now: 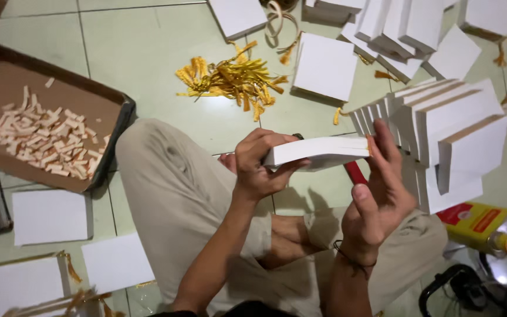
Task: The person sits on the floor and decorates small white boxes by applying a gold ribbon and a gold tassel to the spine. They use a small black tool to smooth the ribbon and press the tassel into place, then set the finished box aside.
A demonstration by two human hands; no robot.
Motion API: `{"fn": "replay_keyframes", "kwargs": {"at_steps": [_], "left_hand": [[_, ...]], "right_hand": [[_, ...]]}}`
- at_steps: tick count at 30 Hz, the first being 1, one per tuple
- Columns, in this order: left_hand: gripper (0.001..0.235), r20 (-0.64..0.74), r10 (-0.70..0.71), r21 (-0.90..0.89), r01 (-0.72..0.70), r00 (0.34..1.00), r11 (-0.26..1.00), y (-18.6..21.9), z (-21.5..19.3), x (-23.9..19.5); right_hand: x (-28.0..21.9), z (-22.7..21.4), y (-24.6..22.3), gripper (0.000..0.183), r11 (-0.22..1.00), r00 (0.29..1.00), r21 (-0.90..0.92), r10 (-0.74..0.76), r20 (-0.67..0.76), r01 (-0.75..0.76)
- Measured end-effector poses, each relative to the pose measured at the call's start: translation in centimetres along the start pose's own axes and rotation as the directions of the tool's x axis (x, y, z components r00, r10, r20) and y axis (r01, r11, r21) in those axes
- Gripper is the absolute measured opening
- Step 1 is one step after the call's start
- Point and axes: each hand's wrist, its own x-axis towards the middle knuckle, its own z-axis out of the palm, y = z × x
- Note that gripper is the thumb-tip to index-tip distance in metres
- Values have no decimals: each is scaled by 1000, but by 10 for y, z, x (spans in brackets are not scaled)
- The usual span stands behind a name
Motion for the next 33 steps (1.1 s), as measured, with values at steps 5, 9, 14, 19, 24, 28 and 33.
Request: {"fn": "replay_keyframes", "kwargs": {"at_steps": [5, 9, 14, 19, 24, 28, 33], "left_hand": [[32, -84, -40, 0, 40, 996, 999, -6, 2, -13], [35, -177, -280, -253, 231, 944, 939, 1, -4, -11], [28, -380, -398, -487, 186, 835, 853, 22, -47, 11], [26, -623, -452, -574, 19, 638, 819, 11, -100, 15], [34, -918, -304, -339, -107, 255, 935, -5, -181, 15], [50, -971, -182, -225, -328, 158, 917, -29, -244, -18], [38, -852, -61, -409, -591, 519, 695, -44, -337, -100]], "right_hand": [[-10, -12, 23, 98, 992, 999, 122, 41, 22, -44], [10, 10, -10, 58, 589, 776, 758, 603, -183, -279], [-2, 76, -25, 50, 679, 666, 611, 678, -311, -406], [-41, 124, 26, 21, 591, 690, 593, 719, -81, -546], [-46, 242, -5, 40, 703, 898, 559, 359, 254, -439], [-41, 344, -3, 15, 969, 941, 208, -192, 277, 136], [-68, 474, 42, 11, 830, 620, 226, 172, 766, -510]]}}
